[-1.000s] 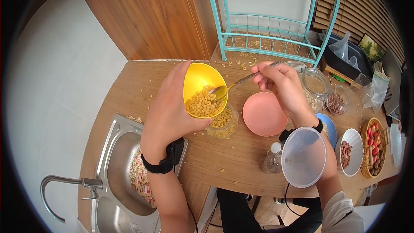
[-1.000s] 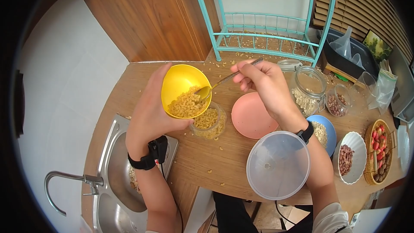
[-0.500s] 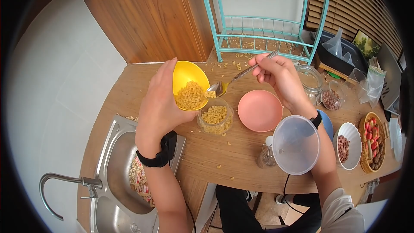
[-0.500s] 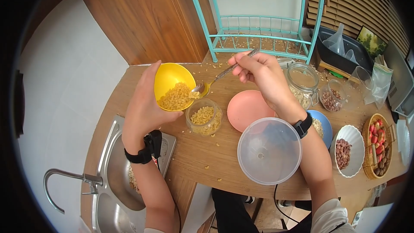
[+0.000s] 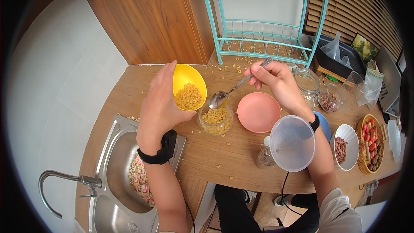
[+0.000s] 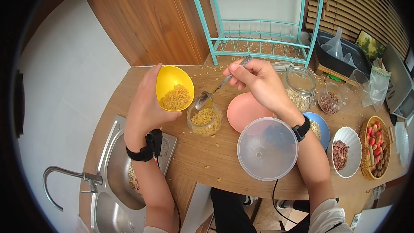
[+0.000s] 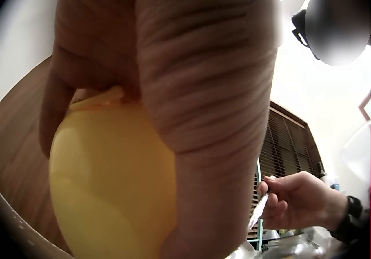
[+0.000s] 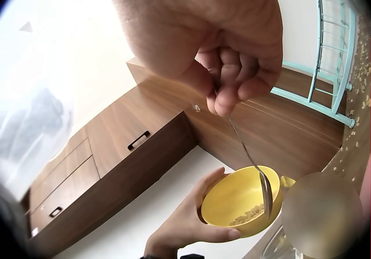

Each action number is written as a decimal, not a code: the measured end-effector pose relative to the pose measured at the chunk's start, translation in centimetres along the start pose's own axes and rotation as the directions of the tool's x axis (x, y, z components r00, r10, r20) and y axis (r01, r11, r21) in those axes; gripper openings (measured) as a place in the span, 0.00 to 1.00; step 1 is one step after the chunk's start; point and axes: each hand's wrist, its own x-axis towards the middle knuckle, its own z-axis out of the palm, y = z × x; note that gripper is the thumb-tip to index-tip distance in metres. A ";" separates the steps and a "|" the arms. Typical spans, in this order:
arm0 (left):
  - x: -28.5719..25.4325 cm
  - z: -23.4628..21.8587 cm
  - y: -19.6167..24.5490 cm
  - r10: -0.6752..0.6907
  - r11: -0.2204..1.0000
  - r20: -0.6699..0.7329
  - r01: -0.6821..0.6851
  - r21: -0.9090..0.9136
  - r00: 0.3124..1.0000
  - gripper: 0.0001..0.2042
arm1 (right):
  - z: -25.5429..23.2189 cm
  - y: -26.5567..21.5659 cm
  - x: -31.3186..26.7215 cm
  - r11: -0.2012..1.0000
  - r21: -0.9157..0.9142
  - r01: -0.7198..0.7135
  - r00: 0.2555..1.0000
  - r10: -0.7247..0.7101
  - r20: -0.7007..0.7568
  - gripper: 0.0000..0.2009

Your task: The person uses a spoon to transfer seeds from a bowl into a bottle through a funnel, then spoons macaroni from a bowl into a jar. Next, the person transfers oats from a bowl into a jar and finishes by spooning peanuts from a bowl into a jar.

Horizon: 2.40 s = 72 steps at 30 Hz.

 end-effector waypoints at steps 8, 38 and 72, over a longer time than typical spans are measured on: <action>0.2 0.6 0.0 0.117 0.990 0.059 -0.112 -0.090 0.991 0.54 | 0.1 -0.4 -0.4 0.989 0.093 0.115 0.993 -0.114 -0.009 0.15; 0.4 1.0 1.1 0.196 0.976 0.042 -0.191 -0.101 0.980 0.51 | 1.3 0.8 -0.7 0.990 0.020 0.137 0.984 -0.139 0.116 0.14; 0.4 1.0 1.8 0.201 0.977 0.042 -0.198 -0.075 0.979 0.48 | 1.5 1.4 -0.5 0.979 0.024 0.204 0.978 -0.205 0.051 0.12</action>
